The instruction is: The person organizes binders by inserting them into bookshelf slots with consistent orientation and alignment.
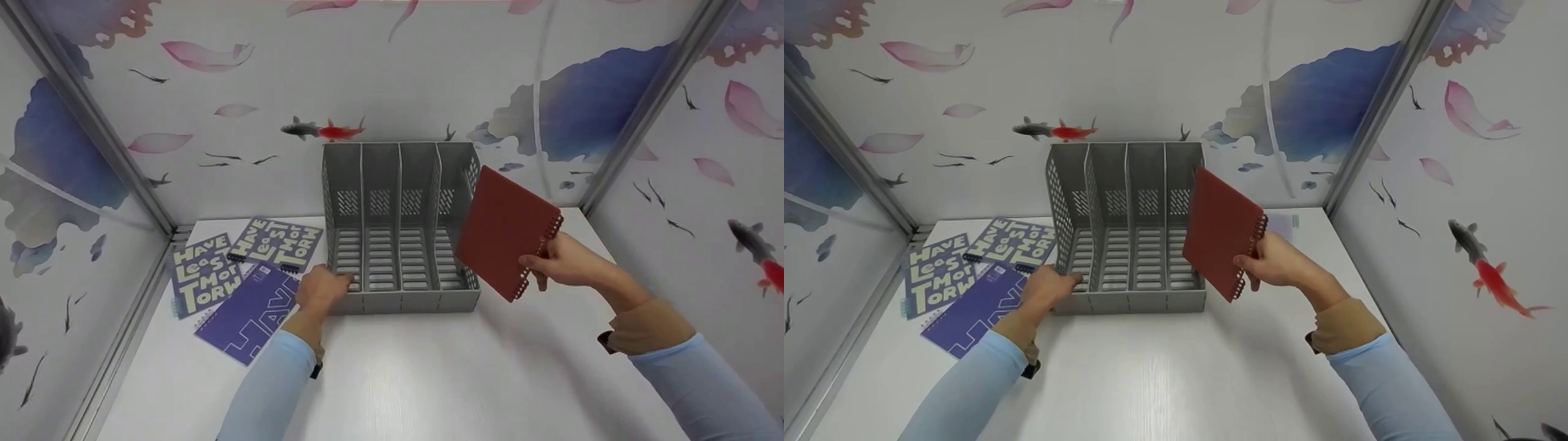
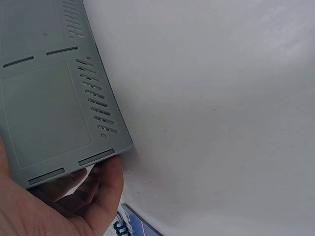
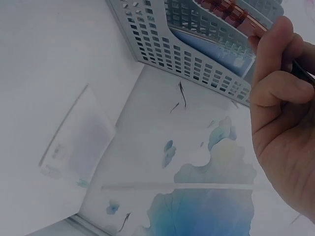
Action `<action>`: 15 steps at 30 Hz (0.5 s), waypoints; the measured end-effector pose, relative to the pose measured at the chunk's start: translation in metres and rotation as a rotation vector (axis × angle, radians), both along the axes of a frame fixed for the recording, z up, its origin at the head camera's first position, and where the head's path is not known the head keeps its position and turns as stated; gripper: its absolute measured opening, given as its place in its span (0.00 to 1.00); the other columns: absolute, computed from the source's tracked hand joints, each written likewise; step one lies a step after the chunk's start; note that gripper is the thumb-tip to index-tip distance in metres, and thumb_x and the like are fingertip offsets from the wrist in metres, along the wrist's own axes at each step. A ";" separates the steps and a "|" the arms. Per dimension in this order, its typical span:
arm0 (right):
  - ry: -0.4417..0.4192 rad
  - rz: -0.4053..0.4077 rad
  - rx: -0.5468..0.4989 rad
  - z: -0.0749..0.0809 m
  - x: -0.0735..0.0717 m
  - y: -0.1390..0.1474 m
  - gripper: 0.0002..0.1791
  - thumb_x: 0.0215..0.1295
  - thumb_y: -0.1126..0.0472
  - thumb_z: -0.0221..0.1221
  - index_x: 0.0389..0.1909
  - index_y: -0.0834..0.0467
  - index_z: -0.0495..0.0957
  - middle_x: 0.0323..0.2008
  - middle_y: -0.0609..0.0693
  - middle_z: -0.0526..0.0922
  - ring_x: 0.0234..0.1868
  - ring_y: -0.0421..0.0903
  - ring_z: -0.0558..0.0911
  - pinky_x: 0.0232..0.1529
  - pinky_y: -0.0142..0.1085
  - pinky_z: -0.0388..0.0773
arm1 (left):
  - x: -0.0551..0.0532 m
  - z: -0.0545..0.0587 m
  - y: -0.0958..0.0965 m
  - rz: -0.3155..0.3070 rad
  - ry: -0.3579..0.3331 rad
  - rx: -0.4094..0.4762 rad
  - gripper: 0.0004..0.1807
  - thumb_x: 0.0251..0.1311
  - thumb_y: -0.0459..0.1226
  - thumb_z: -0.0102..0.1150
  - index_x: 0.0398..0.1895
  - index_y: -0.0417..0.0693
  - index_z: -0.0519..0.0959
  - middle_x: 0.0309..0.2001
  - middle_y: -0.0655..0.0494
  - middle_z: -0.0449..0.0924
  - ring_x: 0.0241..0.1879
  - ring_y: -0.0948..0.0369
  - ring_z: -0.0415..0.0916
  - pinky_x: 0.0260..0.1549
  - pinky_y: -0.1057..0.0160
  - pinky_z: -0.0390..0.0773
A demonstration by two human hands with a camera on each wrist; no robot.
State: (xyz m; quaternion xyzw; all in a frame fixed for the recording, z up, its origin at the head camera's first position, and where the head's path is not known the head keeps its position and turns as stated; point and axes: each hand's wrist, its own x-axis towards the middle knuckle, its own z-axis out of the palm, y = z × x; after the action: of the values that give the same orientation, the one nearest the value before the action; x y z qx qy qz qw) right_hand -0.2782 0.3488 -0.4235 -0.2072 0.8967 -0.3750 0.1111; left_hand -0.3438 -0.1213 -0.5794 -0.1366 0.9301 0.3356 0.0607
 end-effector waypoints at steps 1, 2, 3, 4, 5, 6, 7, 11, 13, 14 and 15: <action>-0.011 0.006 -0.021 0.000 -0.001 -0.003 0.17 0.83 0.66 0.61 0.62 0.73 0.73 0.42 0.65 0.89 0.22 0.44 0.86 0.30 0.34 0.86 | 0.000 0.000 0.000 -0.002 0.001 -0.009 0.39 0.70 0.58 0.66 0.72 0.37 0.80 0.62 0.37 0.90 0.59 0.40 0.90 0.55 0.42 0.87; -0.019 0.006 -0.032 -0.001 -0.002 -0.007 0.17 0.83 0.67 0.60 0.63 0.73 0.72 0.43 0.66 0.89 0.22 0.44 0.86 0.29 0.34 0.85 | 0.000 -0.001 0.000 -0.004 0.002 -0.016 0.39 0.70 0.58 0.66 0.71 0.37 0.81 0.62 0.37 0.91 0.59 0.40 0.90 0.54 0.42 0.87; -0.030 0.004 -0.045 -0.002 -0.003 -0.011 0.18 0.83 0.67 0.59 0.65 0.73 0.71 0.44 0.67 0.88 0.22 0.43 0.86 0.27 0.33 0.84 | 0.003 0.006 0.002 0.003 -0.018 -0.020 0.38 0.71 0.56 0.65 0.72 0.37 0.80 0.63 0.37 0.90 0.61 0.40 0.89 0.57 0.40 0.87; -0.038 -0.002 -0.051 -0.003 -0.004 -0.015 0.19 0.84 0.67 0.59 0.66 0.72 0.70 0.44 0.68 0.89 0.22 0.43 0.87 0.26 0.33 0.82 | -0.003 -0.005 -0.002 -0.009 -0.008 -0.019 0.39 0.70 0.59 0.66 0.71 0.38 0.81 0.62 0.38 0.91 0.60 0.40 0.90 0.56 0.41 0.87; -0.044 -0.013 -0.056 -0.003 -0.004 -0.019 0.19 0.84 0.67 0.58 0.66 0.72 0.70 0.43 0.68 0.89 0.22 0.41 0.87 0.24 0.33 0.81 | -0.004 -0.005 -0.002 -0.010 -0.009 -0.021 0.38 0.70 0.59 0.66 0.70 0.38 0.82 0.61 0.38 0.91 0.59 0.40 0.90 0.55 0.41 0.88; -0.047 -0.028 -0.058 -0.004 -0.005 -0.023 0.19 0.84 0.66 0.58 0.66 0.72 0.70 0.43 0.68 0.90 0.22 0.41 0.87 0.23 0.33 0.79 | -0.004 -0.005 -0.002 -0.013 -0.006 -0.025 0.38 0.70 0.58 0.66 0.69 0.38 0.82 0.61 0.38 0.91 0.59 0.40 0.90 0.54 0.40 0.88; -0.045 -0.043 -0.057 -0.005 -0.006 -0.027 0.18 0.84 0.66 0.57 0.66 0.72 0.71 0.41 0.68 0.91 0.23 0.41 0.88 0.22 0.32 0.78 | -0.005 -0.005 -0.002 -0.010 -0.005 -0.024 0.38 0.70 0.59 0.66 0.69 0.38 0.82 0.60 0.38 0.91 0.58 0.40 0.90 0.54 0.40 0.87; -0.018 -0.107 -0.043 -0.009 -0.011 -0.044 0.15 0.83 0.65 0.57 0.58 0.74 0.77 0.32 0.65 0.93 0.22 0.37 0.88 0.21 0.34 0.81 | 0.002 0.007 0.002 0.000 -0.015 -0.023 0.37 0.71 0.56 0.66 0.70 0.37 0.82 0.61 0.37 0.91 0.59 0.40 0.90 0.55 0.40 0.87; -0.013 -0.138 -0.040 -0.014 -0.013 -0.052 0.14 0.83 0.65 0.56 0.54 0.75 0.79 0.28 0.64 0.92 0.22 0.37 0.88 0.21 0.34 0.83 | 0.003 0.007 0.002 0.002 -0.015 -0.023 0.37 0.71 0.57 0.66 0.70 0.37 0.81 0.61 0.37 0.91 0.59 0.40 0.90 0.55 0.40 0.87; -0.018 -0.154 -0.039 -0.016 -0.014 -0.056 0.14 0.83 0.65 0.56 0.52 0.75 0.80 0.27 0.64 0.92 0.22 0.37 0.88 0.22 0.34 0.84 | 0.004 0.008 0.002 0.003 -0.014 -0.024 0.37 0.71 0.57 0.66 0.70 0.36 0.81 0.62 0.37 0.90 0.59 0.40 0.90 0.55 0.40 0.87; -0.029 -0.174 -0.039 -0.018 -0.016 -0.059 0.14 0.82 0.65 0.55 0.51 0.75 0.81 0.26 0.63 0.91 0.22 0.38 0.88 0.23 0.34 0.85 | 0.004 0.007 0.002 0.003 -0.015 -0.025 0.38 0.72 0.57 0.65 0.71 0.36 0.81 0.62 0.37 0.90 0.59 0.40 0.90 0.55 0.40 0.87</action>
State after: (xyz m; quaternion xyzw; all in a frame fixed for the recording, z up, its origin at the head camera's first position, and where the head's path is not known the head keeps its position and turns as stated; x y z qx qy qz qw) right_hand -0.2940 0.2894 -0.4417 -0.1250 0.9021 -0.4037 0.0870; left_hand -0.3394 -0.1195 -0.5722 -0.1414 0.9334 0.3232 0.0656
